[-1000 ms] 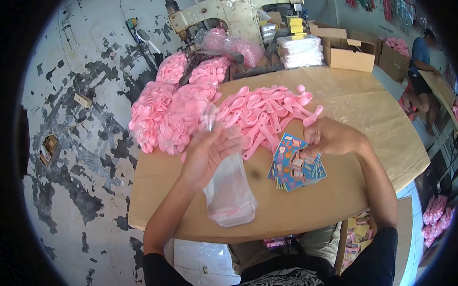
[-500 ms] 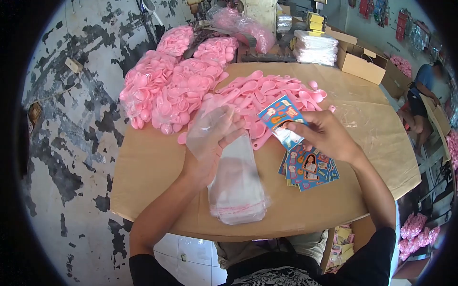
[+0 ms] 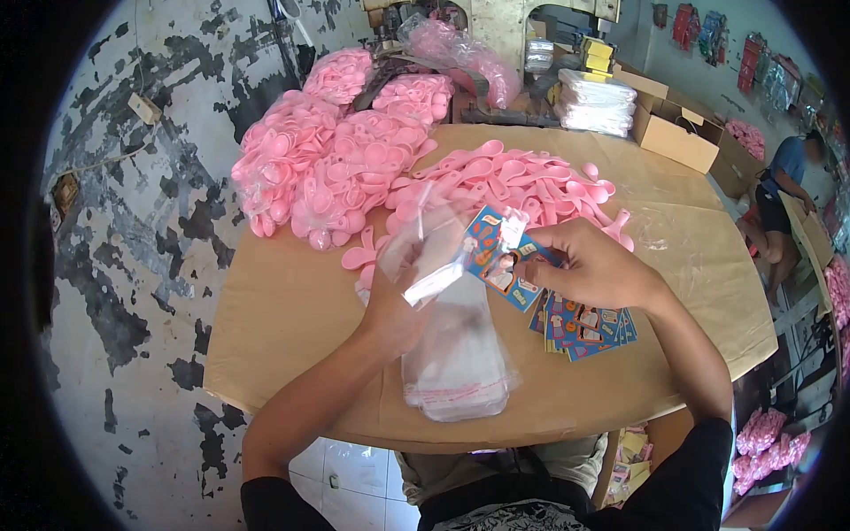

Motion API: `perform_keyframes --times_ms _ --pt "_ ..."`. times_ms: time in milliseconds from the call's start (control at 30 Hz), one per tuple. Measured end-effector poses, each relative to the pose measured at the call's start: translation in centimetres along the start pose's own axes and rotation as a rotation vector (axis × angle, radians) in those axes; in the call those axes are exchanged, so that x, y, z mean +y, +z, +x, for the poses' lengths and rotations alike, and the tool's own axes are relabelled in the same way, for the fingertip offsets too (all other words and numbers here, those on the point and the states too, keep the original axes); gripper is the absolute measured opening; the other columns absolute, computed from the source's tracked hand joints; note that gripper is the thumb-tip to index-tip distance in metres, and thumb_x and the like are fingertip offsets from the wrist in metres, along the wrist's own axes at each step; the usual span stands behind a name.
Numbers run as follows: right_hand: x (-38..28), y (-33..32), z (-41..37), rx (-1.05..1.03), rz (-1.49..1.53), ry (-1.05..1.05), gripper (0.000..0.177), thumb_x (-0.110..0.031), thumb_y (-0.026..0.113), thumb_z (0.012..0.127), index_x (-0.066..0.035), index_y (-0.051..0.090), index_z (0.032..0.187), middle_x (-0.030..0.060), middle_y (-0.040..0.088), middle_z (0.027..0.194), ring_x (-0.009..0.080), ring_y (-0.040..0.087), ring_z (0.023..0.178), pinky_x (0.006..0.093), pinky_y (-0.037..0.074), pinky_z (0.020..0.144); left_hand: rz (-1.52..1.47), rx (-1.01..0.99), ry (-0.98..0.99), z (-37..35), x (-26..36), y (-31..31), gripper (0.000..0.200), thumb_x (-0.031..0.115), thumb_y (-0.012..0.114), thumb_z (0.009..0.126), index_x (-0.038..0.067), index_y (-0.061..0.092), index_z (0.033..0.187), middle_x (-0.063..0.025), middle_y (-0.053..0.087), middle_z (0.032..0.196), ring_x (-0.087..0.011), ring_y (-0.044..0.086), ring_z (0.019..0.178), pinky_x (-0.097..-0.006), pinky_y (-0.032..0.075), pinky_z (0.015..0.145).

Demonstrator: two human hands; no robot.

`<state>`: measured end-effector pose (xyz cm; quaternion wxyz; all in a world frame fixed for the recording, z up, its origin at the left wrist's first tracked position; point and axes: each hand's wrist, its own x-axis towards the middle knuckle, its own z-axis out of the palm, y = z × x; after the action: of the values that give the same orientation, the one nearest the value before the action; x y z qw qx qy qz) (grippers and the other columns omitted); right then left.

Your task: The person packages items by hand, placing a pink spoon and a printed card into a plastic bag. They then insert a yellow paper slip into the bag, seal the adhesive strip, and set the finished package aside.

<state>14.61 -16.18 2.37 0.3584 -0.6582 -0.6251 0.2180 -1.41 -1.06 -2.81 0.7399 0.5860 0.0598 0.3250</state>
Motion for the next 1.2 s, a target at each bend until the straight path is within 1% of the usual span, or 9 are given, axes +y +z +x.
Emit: perform_keyframes --times_ms 133,300,433,533,700,900,1000,1100,1200 --pt "-0.7 -0.8 1.2 -0.049 0.039 0.097 0.019 -0.011 0.059 0.091 0.001 0.067 0.103 0.0025 0.067 0.081 0.0028 0.055 0.07 0.0221 0.047 0.064 -0.009 -0.076 -0.094 0.0 0.3 0.2 0.038 0.028 0.063 0.092 0.0 0.059 0.117 -0.0014 0.063 0.095 -0.0072 0.058 0.082 -0.0239 0.047 0.073" --pt "-0.1 1.3 2.8 0.155 0.256 -0.044 0.02 -0.017 0.064 0.09 0.001 0.067 0.097 -0.0003 0.065 0.077 0.0018 0.053 0.063 0.0206 0.044 0.056 -0.003 -0.009 -0.099 -0.3 0.8 1.3 0.031 0.027 0.064 0.092 0.004 0.061 0.113 0.0012 0.063 0.092 -0.005 0.056 0.081 -0.022 0.045 0.068" --pt "-0.6 0.9 3.4 0.182 0.085 0.104 0.021 -0.02 0.067 0.09 0.001 0.067 0.093 -0.0026 0.063 0.075 0.0021 0.053 0.066 0.0208 0.044 0.058 -0.089 0.047 -0.074 0.0 -0.2 0.9 0.034 0.031 0.057 0.096 0.006 0.056 0.119 -0.002 0.06 0.109 -0.0077 0.055 0.097 -0.0263 0.044 0.084" --pt "0.6 1.3 4.2 0.206 0.174 -0.051 0.018 -0.016 0.065 0.09 0.0 0.064 0.098 -0.0021 0.062 0.079 0.0042 0.055 0.072 0.0219 0.047 0.064 -0.448 -0.033 0.041 0.9 1.2 -0.4 0.036 0.029 0.044 0.101 0.006 0.046 0.129 -0.0052 0.054 0.125 -0.0129 0.053 0.113 -0.0326 0.04 0.099" --pt "-0.5 1.2 3.8 0.097 0.433 0.047 0.013 -0.007 0.061 0.091 0.0 0.064 0.101 0.0011 0.065 0.088 0.0063 0.057 0.075 0.0241 0.049 0.066 -0.319 -0.051 0.049 0.4 1.4 0.5 0.037 0.023 0.05 0.098 0.004 0.048 0.13 -0.005 0.056 0.121 -0.0122 0.051 0.115 -0.0315 0.041 0.1" --pt "1.1 1.8 4.2 0.18 0.195 -0.375 0.028 -0.014 0.067 0.088 -0.003 0.051 0.068 0.0018 0.064 0.073 0.004 0.059 0.069 0.0243 0.046 0.057 -0.01 -0.291 0.069 -0.1 1.3 0.9 0.045 0.011 0.066 0.089 0.003 0.047 0.129 -0.0097 0.046 0.138 -0.0132 0.054 0.111 -0.0267 0.045 0.092" --pt "0.6 -0.6 3.8 -0.013 0.029 -0.235 0.027 -0.023 0.066 0.088 -0.002 0.058 0.073 0.0032 0.065 0.07 0.0107 0.06 0.063 0.0296 0.046 0.057 -0.108 -0.172 0.279 0.6 1.0 0.5 0.034 0.005 0.067 0.086 0.006 0.052 0.116 -0.0141 0.053 0.129 -0.0165 0.056 0.109 -0.0313 0.047 0.093" --pt "3.0 -2.0 4.6 -0.009 -0.362 -0.377 0.019 -0.021 0.066 0.086 -0.002 0.064 0.084 0.0072 0.062 0.071 0.0215 0.06 0.065 0.0345 0.048 0.062 -0.212 -0.062 0.266 1.3 2.2 -1.0 0.033 0.0 0.066 0.084 0.007 0.052 0.114 -0.0157 0.056 0.125 -0.0193 0.057 0.11 -0.0342 0.047 0.094" --pt "3.6 -1.9 3.5 0.006 -0.79 -0.358 0.024 -0.018 0.068 0.08 -0.004 0.064 0.099 0.0102 0.057 0.092 0.0277 0.056 0.093 0.0391 0.047 0.082 -0.236 -0.03 0.23 1.8 2.2 -1.9 0.035 -0.002 0.066 0.084 0.007 0.052 0.114 -0.0159 0.057 0.124 -0.0211 0.057 0.112 -0.036 0.046 0.096"
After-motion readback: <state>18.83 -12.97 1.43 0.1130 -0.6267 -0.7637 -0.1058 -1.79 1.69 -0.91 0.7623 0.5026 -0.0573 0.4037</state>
